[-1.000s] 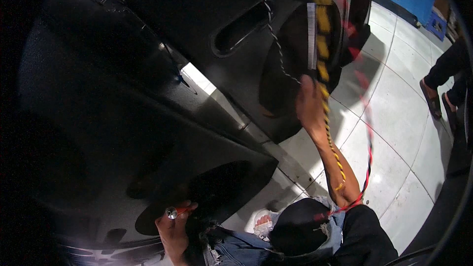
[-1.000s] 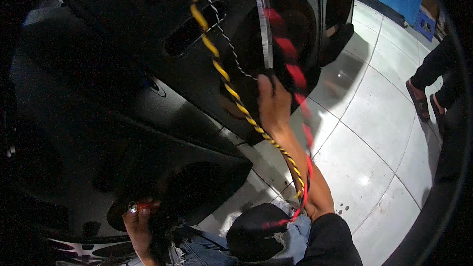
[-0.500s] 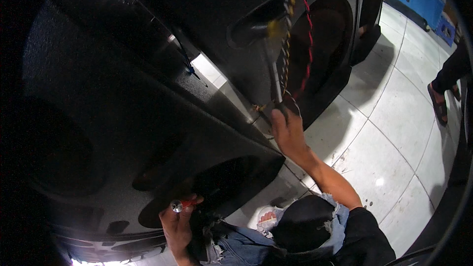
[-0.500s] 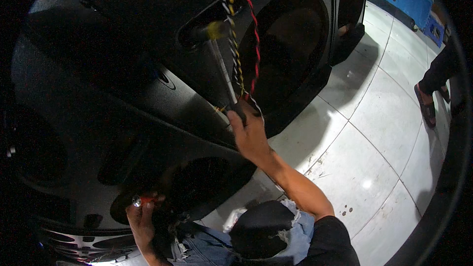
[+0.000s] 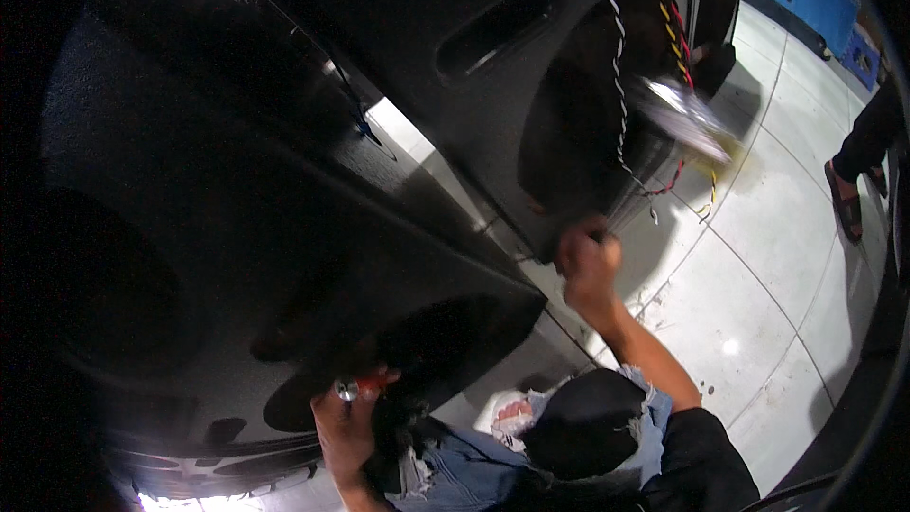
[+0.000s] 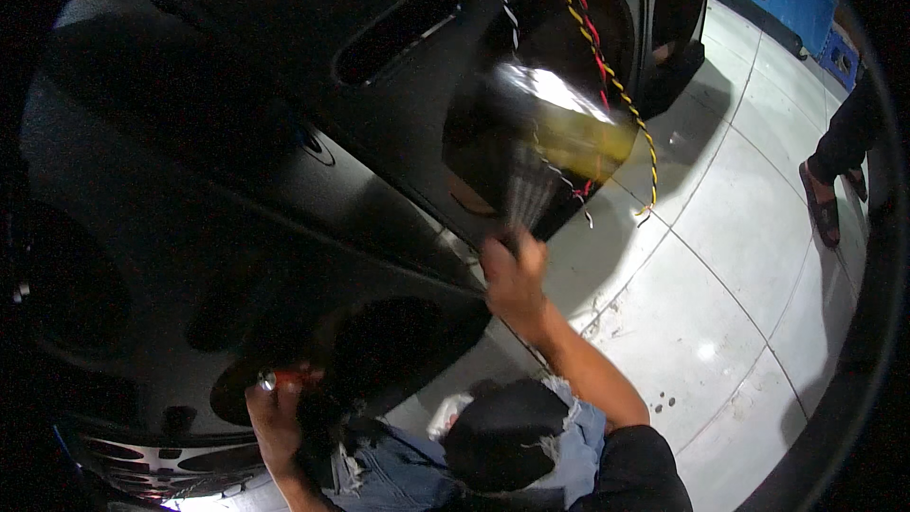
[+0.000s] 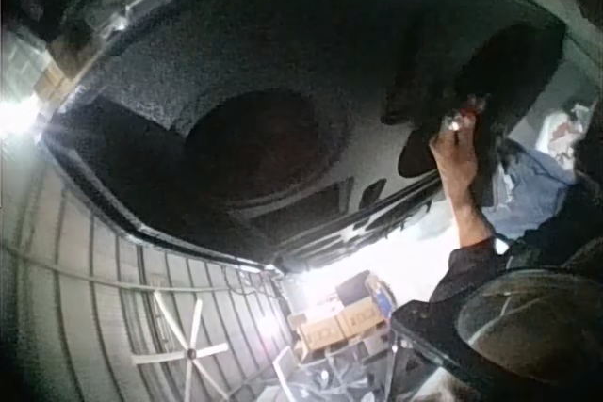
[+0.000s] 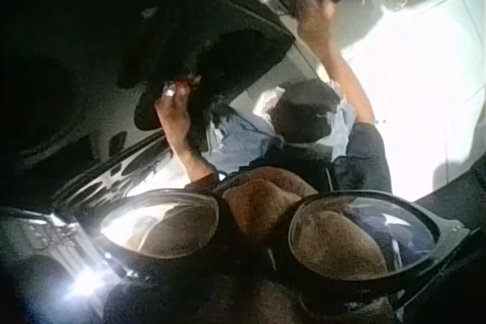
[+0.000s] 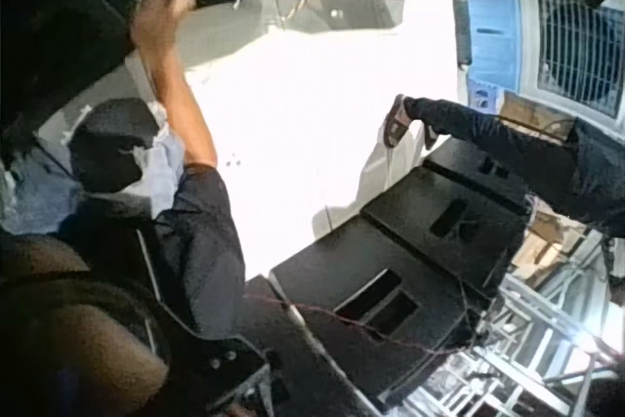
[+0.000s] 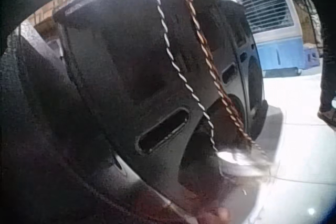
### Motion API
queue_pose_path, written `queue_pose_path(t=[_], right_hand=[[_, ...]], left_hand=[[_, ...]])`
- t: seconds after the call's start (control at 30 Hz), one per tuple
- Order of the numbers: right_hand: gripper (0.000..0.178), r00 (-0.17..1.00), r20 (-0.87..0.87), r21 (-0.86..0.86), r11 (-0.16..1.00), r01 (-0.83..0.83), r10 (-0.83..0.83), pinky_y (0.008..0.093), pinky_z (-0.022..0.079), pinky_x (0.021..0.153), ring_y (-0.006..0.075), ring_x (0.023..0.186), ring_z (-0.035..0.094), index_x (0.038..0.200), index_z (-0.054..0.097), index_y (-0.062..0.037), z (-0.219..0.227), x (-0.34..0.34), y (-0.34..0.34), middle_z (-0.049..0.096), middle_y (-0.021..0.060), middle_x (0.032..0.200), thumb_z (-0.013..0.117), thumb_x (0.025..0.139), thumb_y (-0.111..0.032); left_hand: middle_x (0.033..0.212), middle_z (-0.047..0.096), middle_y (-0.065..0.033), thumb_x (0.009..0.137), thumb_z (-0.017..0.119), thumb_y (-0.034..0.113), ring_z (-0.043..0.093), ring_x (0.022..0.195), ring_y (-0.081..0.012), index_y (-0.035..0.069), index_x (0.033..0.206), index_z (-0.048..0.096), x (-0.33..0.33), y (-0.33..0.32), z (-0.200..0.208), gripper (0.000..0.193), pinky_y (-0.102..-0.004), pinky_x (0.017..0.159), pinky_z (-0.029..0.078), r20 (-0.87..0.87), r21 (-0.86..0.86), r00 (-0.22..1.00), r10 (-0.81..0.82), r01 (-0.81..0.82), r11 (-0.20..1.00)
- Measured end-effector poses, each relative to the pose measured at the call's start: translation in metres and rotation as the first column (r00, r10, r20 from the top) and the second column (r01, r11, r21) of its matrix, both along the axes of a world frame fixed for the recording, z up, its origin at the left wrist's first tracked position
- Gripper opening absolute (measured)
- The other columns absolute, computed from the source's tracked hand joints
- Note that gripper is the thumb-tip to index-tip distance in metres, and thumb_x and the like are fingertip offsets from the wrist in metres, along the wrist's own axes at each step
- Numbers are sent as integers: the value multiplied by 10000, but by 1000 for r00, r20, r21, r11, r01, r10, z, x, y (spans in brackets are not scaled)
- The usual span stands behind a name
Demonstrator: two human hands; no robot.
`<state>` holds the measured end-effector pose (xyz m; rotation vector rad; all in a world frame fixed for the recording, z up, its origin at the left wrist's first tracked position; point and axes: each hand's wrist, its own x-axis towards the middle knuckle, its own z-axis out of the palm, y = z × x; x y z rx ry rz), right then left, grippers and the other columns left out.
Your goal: The person uses a hammer to tap the back panel of a large black speaker and a red tool to adjust internal components. The person repeatedly hammers different sections of the speaker's back and manipulates wires and parts inside the speaker enclosure.
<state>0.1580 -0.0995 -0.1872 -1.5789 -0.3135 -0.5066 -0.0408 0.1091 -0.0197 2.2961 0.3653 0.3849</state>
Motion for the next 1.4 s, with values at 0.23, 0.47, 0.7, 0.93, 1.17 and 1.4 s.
queue_pose_path(t=[0.23,0.47,0.7,0.93,1.17,1.4], right_hand=[[382,917,-110,501,818,-282,384,306,392,451,136,505,503,867,564,10,-9,-30,1,518,75,569,621,931,-362],[325,719,-385,578,759,-301,579,258,350,423,105,462,443,822,532,-29,-114,-112,-2,507,25,605,555,922,-338],[349,386,-771,109,703,-703,506,317,394,466,123,499,497,760,571,-1,-163,-171,-1,547,41,610,585,952,-292],[446,522,-735,-415,323,-851,431,385,490,625,299,664,642,892,659,-4,-161,-155,0,644,154,707,681,866,-449],[524,716,-487,-774,134,-619,500,424,549,709,360,790,689,999,705,-27,-163,-145,-16,703,194,869,688,825,-521],[528,748,-522,-687,318,-654,410,448,495,916,375,1063,616,1121,660,-27,-118,-164,21,636,222,1130,699,837,-471]], left_hand=[[997,718,-180,939,581,26,707,933,-247,-60,1038,664,-12,-10,21,155,-340,863,534,-58,-206,996,-68,55,977],[963,722,-158,935,595,120,692,925,-217,-72,1010,671,-95,-3,71,221,-339,863,519,-438,-129,890,129,-204,971],[894,728,-118,959,603,222,681,806,-183,0,1005,718,-139,18,47,254,-307,725,507,-497,-159,861,108,-213,964],[972,722,-136,980,570,242,695,850,-201,-1,1159,658,-155,61,9,315,-303,789,535,-513,-390,851,114,-350,852],[1058,724,-82,985,575,294,678,979,-201,90,1240,641,-134,105,-42,333,-343,894,515,-368,-531,918,-148,-77,844],[1255,640,-106,1004,536,326,605,1119,-198,113,1313,596,-74,117,-57,381,-327,973,452,-255,-582,810,-527,306,753]])
